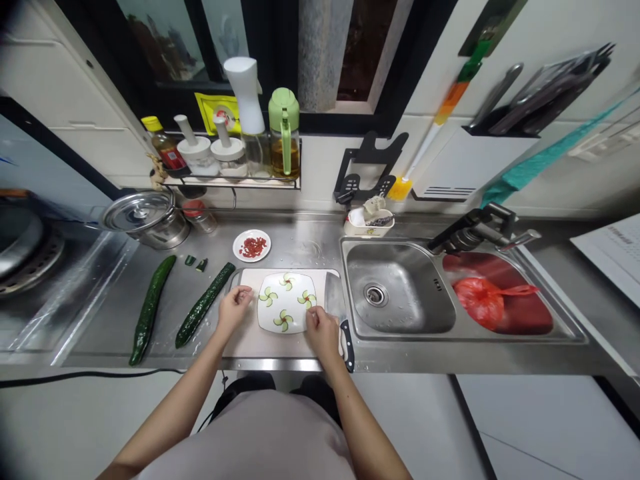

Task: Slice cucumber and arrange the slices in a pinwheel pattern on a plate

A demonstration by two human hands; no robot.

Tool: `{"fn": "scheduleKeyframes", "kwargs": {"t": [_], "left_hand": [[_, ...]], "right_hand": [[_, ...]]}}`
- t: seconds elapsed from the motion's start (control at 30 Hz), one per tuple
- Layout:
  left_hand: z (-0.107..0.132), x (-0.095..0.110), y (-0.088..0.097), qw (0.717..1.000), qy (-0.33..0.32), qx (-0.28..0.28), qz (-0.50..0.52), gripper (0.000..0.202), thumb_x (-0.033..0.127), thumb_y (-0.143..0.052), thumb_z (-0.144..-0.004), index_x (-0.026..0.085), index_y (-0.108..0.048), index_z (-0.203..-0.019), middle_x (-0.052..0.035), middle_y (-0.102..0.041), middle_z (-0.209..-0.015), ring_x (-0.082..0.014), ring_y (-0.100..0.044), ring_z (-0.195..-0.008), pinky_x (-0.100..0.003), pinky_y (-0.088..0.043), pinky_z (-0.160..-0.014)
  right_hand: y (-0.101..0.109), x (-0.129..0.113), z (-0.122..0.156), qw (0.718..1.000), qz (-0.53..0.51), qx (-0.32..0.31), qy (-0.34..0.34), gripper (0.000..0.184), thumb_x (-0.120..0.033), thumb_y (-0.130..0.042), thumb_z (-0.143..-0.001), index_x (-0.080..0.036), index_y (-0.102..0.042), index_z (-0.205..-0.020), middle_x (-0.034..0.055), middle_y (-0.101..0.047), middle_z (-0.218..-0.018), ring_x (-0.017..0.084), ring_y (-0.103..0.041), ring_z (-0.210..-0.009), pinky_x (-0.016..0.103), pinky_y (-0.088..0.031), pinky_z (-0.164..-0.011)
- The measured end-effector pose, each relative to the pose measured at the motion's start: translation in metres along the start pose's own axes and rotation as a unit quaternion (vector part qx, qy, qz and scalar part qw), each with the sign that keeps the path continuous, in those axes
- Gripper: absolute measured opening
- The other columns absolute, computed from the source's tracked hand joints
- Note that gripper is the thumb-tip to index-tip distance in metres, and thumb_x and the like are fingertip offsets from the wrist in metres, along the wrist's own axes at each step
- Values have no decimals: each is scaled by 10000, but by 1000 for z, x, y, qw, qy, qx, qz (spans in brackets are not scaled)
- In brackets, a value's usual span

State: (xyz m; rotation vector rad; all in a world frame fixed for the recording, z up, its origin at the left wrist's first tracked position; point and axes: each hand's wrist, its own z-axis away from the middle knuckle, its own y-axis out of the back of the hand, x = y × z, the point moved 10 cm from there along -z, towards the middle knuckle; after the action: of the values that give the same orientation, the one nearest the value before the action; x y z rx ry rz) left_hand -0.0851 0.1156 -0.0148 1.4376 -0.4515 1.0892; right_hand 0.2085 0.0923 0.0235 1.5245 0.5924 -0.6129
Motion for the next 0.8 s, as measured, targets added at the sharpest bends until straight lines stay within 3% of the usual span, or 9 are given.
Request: {"fn": "scheduleKeyframes", "kwargs": {"t": [0.3, 0.5, 0.8], "left_hand": [[-35, 13, 14, 999, -9, 48, 24, 242, 362, -551, -795, 194, -663, -929, 9, -616, -708, -122, -538, -613, -224, -437, -624], [-75, 17, 22, 995, 23, 96, -1, 248, 366, -544, -808, 222, -660, -974, 18, -660, -747, -126, -581, -643, -221, -430, -648], [-138, 26, 13, 986, 56, 77, -134, 201, 252, -542, -831, 267, -661, -992, -31, -716, -988, -213, -617, -987, -329, -405, -873]], "right_hand": [[-1, -6, -7, 1000, -4, -3, 22, 385, -476, -397, -890, -188, -632, -788, -28, -480, -509, 137, -478, -500, 245, -347, -580], [-7, -18, -9, 999, -30, -8, 37, 385, -481, -405, -887, -195, -625, -753, -29, -469, -495, 138, -481, -491, 240, -346, -549], [-7, -21, -17, 998, -43, -9, 41, 389, -494, -416, -884, -195, -629, -755, -16, -485, -509, 147, -485, -497, 251, -354, -539]]}}
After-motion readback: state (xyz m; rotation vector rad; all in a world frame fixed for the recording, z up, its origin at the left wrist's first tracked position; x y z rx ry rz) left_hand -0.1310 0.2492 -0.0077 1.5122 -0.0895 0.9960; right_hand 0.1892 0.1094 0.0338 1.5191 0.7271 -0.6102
